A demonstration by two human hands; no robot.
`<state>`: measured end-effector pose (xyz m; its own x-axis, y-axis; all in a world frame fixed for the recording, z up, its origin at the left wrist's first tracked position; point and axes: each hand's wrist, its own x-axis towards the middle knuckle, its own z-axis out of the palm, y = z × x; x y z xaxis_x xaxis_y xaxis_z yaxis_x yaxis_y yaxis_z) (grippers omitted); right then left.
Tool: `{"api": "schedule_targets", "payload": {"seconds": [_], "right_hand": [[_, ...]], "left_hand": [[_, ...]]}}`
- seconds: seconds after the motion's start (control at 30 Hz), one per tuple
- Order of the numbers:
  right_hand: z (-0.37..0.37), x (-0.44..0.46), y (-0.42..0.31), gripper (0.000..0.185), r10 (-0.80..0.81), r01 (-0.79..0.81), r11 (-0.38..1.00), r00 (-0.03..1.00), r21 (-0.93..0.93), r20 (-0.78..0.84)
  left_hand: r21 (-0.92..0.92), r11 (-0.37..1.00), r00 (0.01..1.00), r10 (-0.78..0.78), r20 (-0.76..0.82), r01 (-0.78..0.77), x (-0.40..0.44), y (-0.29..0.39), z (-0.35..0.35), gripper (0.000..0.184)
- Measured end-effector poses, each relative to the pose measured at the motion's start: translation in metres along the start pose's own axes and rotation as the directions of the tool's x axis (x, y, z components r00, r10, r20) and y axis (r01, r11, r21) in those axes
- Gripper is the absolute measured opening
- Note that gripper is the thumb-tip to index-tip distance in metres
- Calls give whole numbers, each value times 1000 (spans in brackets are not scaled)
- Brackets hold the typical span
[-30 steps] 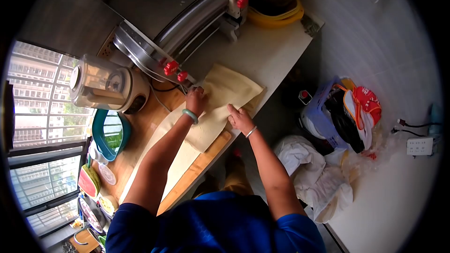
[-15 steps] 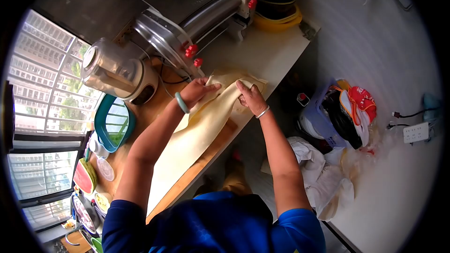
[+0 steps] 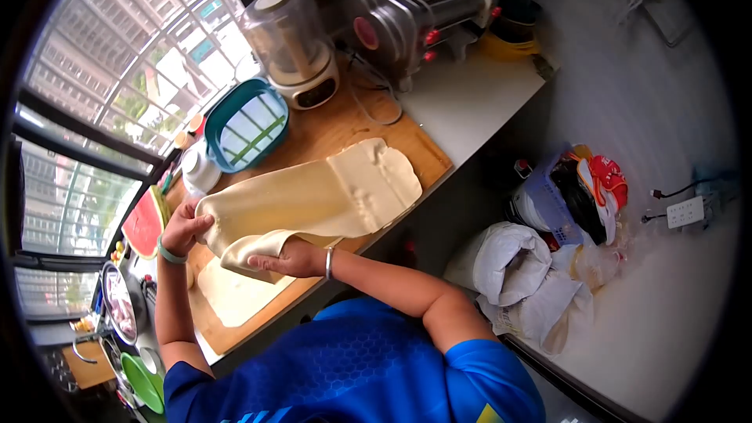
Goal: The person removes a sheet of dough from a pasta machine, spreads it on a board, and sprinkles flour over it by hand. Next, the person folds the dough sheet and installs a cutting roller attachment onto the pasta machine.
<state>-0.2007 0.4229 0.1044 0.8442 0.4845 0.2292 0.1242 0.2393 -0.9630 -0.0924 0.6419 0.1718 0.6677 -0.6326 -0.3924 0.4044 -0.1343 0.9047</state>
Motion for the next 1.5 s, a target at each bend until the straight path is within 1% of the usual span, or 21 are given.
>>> {"api": "schedule_targets", "payload": {"seconds": [0.07, 0.13, 0.23, 0.33, 0.4, 0.43, 0.47, 0.5, 0.53, 0.6, 0.67, 0.7, 0.8, 0.97, 1.07, 1.1, 1.17, 1.2, 1.27, 1.43, 1.5], "right_hand": [[43, 15, 61, 29, 146, -145, 989, 983, 10, -110], [56, 16, 107, 29, 665, -613, 739, 731, -281, 154], [55, 3, 121, 20, 740, -736, 672, 670, -75, 54], [16, 14, 116, 20, 693, -674, 719, 679, 170, -240], [1, 28, 105, 23, 597, -571, 795, 681, 203, -424], [6, 34, 106, 23, 602, -581, 791, 687, 190, -406], [9, 38, 108, 27, 361, -438, 865, 882, -244, -303], [12, 40, 111, 33, 143, -162, 783, 987, -600, -79], [3, 33, 115, 33, 149, -163, 784, 986, -598, -73], [-35, 16, 124, 49, 280, -496, 284, 861, -820, -424], [-30, -5, 131, 56, 296, -578, 141, 799, -803, -523], [-25, -21, 135, 63, 300, -657, 0, 719, -754, -626], [-12, -44, 161, 68, 120, -577, -58, 806, -815, -579], [-27, -56, 154, 44, -70, -461, -78, 887, -884, -457], [-21, -45, 131, 27, 113, -561, -64, 818, -825, -564], [-26, -47, 138, 27, 113, -560, -63, 818, -826, -564], [-41, -51, 153, 16, 38, -557, 247, 823, -793, -567], [-49, -51, 152, 16, 37, -556, 247, 824, -793, -566], [-66, -49, 148, 11, 90, -597, 455, 769, -661, -633], [-87, -23, 140, 15, 71, -483, 444, 859, -755, -508], [-94, -16, 149, 15, 116, -464, 484, 875, -742, -471]], "left_hand": [[26, 992, 985, -123, -119, 127, -26, -43, -45, 28], [281, 896, 925, -270, -266, 342, -49, -86, -93, 28], [527, 754, 882, -147, -448, 393, -67, -171, -151, 22], [513, 775, 846, -51, -531, 369, -75, -179, -159, 25], [616, 677, 806, 55, -589, 404, -75, -187, -173, 22], [725, 536, 741, 246, -625, 433, -74, -194, -172, 21], [794, 372, 667, 433, -607, 481, -70, -203, -168, 21], [757, 114, 618, 506, -602, 644, -72, -189, -142, 20], [815, 144, 607, 598, -523, 561, -67, -195, -129, 17], [862, 416, 681, 543, -491, 291, -60, -209, -79, 14], [934, 332, 807, 512, -294, 130, -57, -235, -34, 30], [981, 125, 780, 595, -195, 150, -59, -250, -16, 40], [962, 216, 808, 529, -257, 165, -65, -259, -14, 33], [985, 113, 870, 464, -170, 132, -93, -260, -34, 18], [990, 112, 886, 446, -125, 83, -104, -259, -30, 20], [983, 172, 851, 505, -144, 64, -99, -253, -22, 23], [950, 311, 795, 583, -170, -25, -78, -231, 8, 23], [908, 409, 772, 605, -197, -89, -59, -232, 23, 23], [712, 684, 819, 492, -294, -155, -15, -232, 61, 26], [559, 824, 788, 406, -463, -97, 100, -251, 113, 44], [494, 865, 741, 274, -613, 89, 120, -244, 122, 50]]}}
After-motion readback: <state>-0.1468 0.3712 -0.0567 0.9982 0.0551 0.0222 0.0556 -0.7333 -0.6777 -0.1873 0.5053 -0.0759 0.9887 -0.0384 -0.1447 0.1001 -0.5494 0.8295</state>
